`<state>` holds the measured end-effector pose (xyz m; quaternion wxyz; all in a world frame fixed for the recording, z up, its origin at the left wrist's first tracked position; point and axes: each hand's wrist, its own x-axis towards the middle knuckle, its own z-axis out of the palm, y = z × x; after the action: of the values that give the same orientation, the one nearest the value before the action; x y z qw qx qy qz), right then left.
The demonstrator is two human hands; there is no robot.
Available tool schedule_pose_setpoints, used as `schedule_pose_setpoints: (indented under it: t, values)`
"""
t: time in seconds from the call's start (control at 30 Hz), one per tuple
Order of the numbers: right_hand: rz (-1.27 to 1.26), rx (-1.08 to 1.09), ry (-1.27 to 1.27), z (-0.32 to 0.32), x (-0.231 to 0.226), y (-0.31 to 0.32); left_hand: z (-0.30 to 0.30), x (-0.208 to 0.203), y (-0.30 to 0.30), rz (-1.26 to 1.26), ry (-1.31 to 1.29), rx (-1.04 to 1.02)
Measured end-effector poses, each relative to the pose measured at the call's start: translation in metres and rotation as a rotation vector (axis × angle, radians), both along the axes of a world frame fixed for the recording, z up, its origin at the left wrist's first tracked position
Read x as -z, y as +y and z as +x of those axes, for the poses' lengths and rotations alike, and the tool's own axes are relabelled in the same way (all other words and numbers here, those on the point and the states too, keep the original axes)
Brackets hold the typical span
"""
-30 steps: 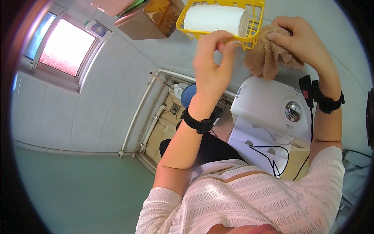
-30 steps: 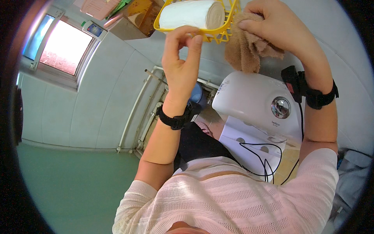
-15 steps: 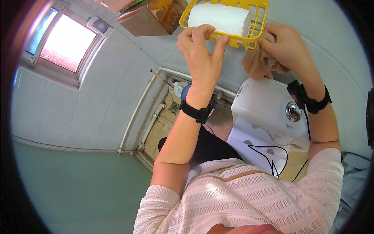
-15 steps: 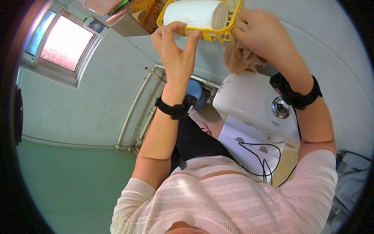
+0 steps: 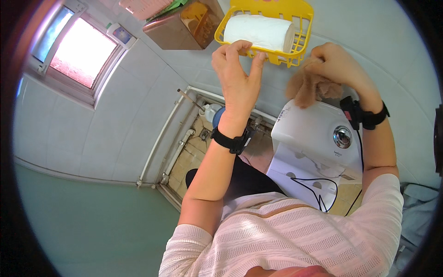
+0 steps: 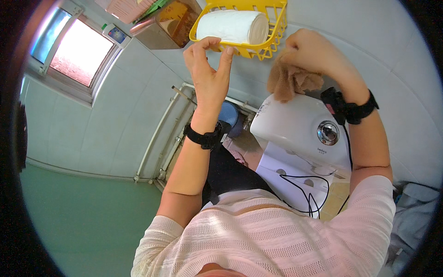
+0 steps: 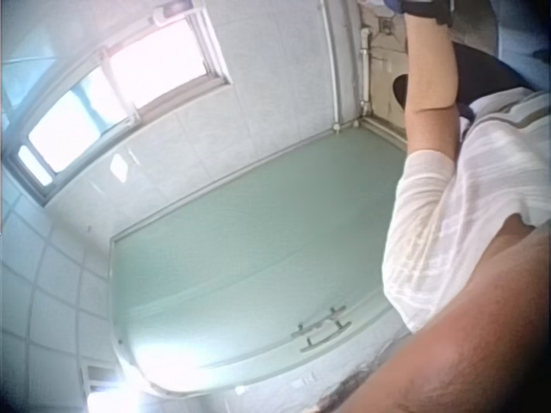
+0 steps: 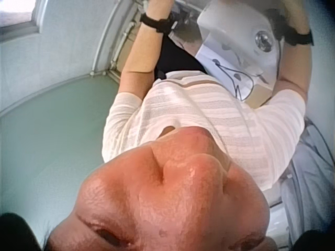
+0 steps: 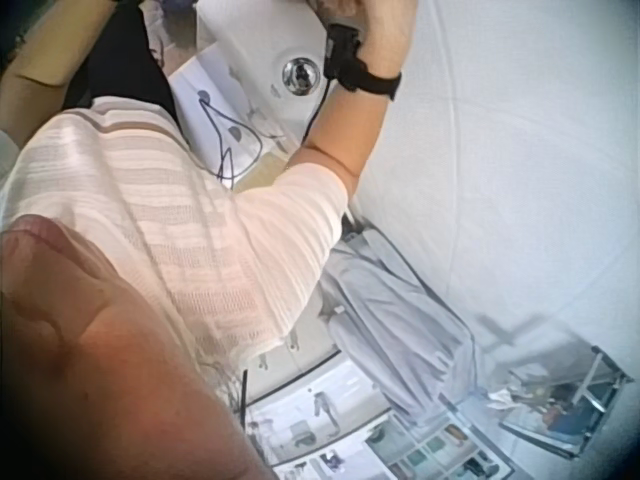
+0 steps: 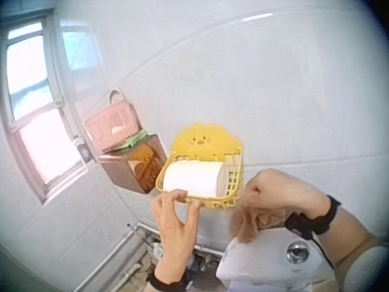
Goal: The person wipes the top and buttons of a toilet tank with a brown cloth after preparing the cloth with a wet wipe.
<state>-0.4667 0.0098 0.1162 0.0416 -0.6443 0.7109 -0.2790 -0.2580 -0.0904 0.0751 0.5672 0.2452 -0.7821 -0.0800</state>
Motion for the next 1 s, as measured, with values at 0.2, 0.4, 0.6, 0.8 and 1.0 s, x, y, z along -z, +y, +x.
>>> schedule_pose_setpoints:
  t: [0.2, 0.4, 0.6, 0.8, 1.0]
  values:
    - [-0.165, -0.027, -0.153, 0.027, -0.022, 0.017, -0.004, 0.006, 0.0, 0.034, 0.039, 0.008]
    - [-0.279, 0.032, -0.043, 0.033, -0.01, 0.014, -0.007, 0.004, -0.003, 0.022, 0.032, -0.055]
    - [-0.281, 0.102, 0.014, 0.041, 0.0, 0.008, -0.01, 0.006, -0.003, -0.028, 0.045, -0.084]
    - [-0.272, 0.133, 0.002, 0.043, 0.009, 0.006, -0.009, 0.007, 0.003, -0.005, 0.033, -0.096]
    - [-0.095, 0.116, -0.004, 0.038, 0.011, 0.002, -0.008, 0.007, 0.006, 0.003, 0.039, -0.096]
